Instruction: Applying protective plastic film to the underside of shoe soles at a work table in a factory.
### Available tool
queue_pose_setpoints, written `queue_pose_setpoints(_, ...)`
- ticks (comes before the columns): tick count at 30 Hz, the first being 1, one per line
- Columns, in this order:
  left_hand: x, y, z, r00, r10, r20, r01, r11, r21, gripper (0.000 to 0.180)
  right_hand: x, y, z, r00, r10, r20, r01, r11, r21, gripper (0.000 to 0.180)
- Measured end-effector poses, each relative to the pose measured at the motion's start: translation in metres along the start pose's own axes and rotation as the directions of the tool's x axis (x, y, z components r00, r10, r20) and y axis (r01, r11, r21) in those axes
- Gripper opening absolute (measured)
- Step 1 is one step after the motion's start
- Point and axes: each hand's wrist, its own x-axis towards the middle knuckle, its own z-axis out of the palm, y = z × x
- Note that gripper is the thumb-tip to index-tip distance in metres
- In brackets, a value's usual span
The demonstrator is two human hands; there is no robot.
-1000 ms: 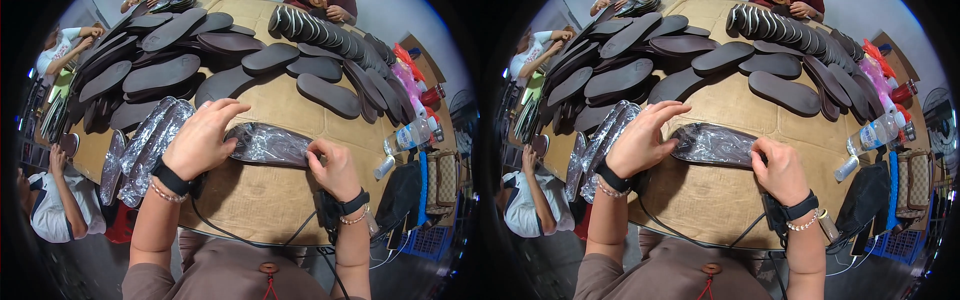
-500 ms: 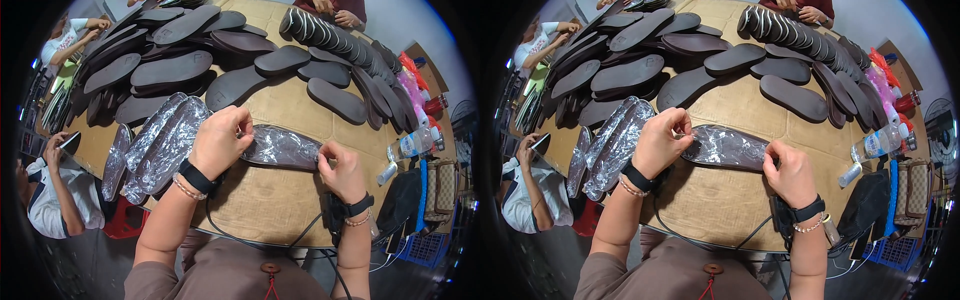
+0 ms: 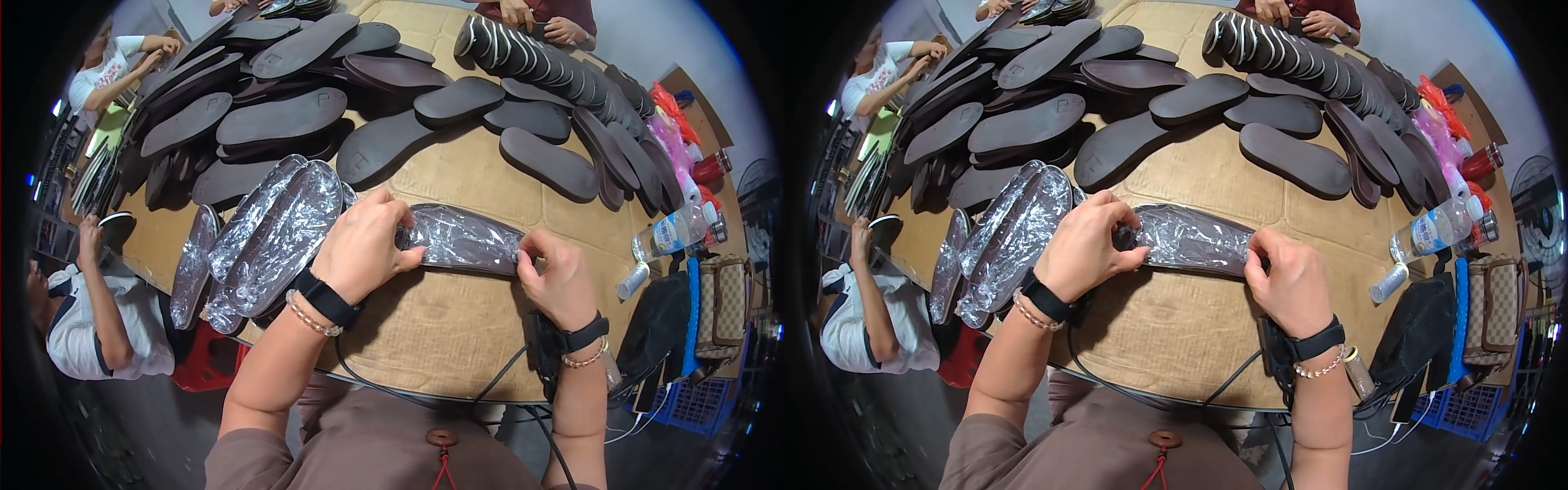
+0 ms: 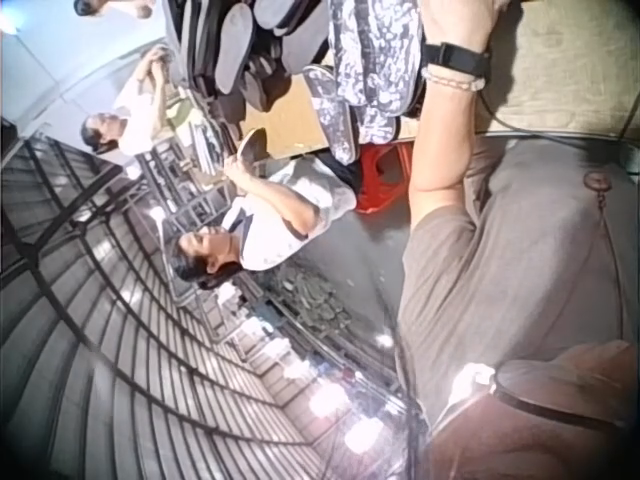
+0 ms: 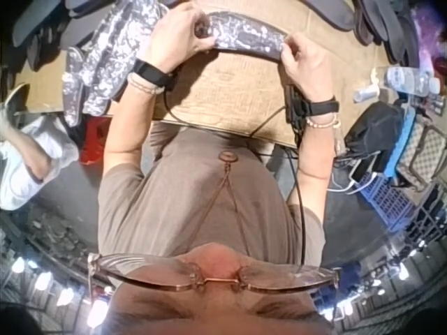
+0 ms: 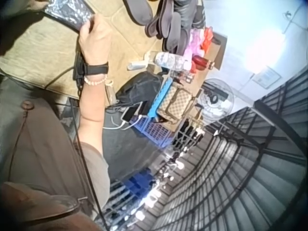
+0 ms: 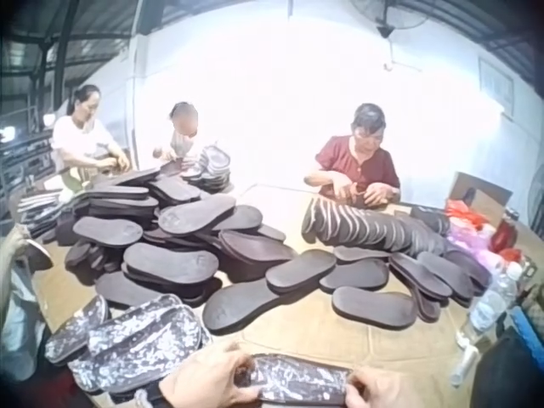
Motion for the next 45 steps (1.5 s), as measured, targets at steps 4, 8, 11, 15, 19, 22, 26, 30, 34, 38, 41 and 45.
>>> queue_pose_setpoints(4,-0.001,0.005,-0.016,0.992,-0.104,0.070,0.104,0.995,0.009,0.025,-0.001,0.001,-0.002,0.999,-0.032,0.037,0.034,0.998,-0.045,0.006)
queue_pose_setpoints(8,0.002,-0.009,-0.008,0.993,-0.114,0.025,0.114,0.993,-0.024,0.022,-0.002,-0.001,0.002,0.992,-0.092,0.082,0.100,0.990,-0.099,0.008)
queue_pose_setpoints(11,-0.001,-0.013,-0.004,0.996,-0.091,0.003,0.091,0.992,-0.087,0.013,-0.003,-0.004,0.002,0.991,-0.091,0.100,0.102,0.989,-0.105,0.011)
queue_pose_setpoints(15,-0.002,-0.015,-0.001,0.997,-0.070,0.018,0.072,0.987,-0.140,0.008,-0.001,-0.010,-0.007,0.981,-0.082,0.177,0.103,0.988,-0.112,0.014)
queue_pose_setpoints(19,-0.004,-0.019,0.000,0.999,-0.039,-0.004,0.038,0.984,-0.173,0.016,0.002,-0.042,0.001,0.961,-0.276,-0.013,0.268,0.944,-0.192,0.029)
queue_pose_setpoints(22,-0.003,-0.024,-0.001,0.999,-0.035,-0.032,0.024,0.953,-0.302,0.020,0.007,-0.068,0.018,0.905,-0.394,0.162,0.416,0.897,-0.146,0.045)
queue_pose_setpoints(26,-0.003,-0.029,0.000,0.998,-0.002,-0.064,-0.020,0.935,-0.354,0.022,0.003,-0.078,0.051,0.804,-0.435,0.406,0.531,0.833,-0.159,0.058)
queue_pose_setpoints(30,-0.003,-0.027,0.006,0.996,0.008,-0.084,-0.038,0.934,-0.356,0.024,0.000,-0.080,0.059,0.796,-0.389,0.463,0.511,0.843,-0.170,0.059)
queue_pose_setpoints(34,-0.009,-0.023,0.012,0.994,0.039,-0.098,-0.057,0.981,-0.186,0.027,0.003,-0.081,0.056,0.812,-0.375,0.448,0.487,0.858,-0.166,0.053)
queue_pose_setpoints(38,-0.013,-0.018,0.009,0.994,0.046,-0.103,-0.059,0.991,-0.121,0.027,0.003,-0.079,0.030,0.854,-0.412,0.318,0.465,0.878,-0.111,0.044)
queue_pose_setpoints(41,-0.009,-0.014,0.009,0.996,0.048,-0.078,-0.057,0.992,-0.116,0.028,-0.003,-0.053,0.025,0.886,-0.257,0.385,0.339,0.927,-0.162,0.042)
queue_pose_setpoints(45,-0.008,-0.015,0.013,0.995,0.057,-0.080,-0.066,0.991,-0.115,0.030,-0.004,-0.043,0.020,0.882,-0.286,0.374,0.326,0.944,-0.046,0.036)
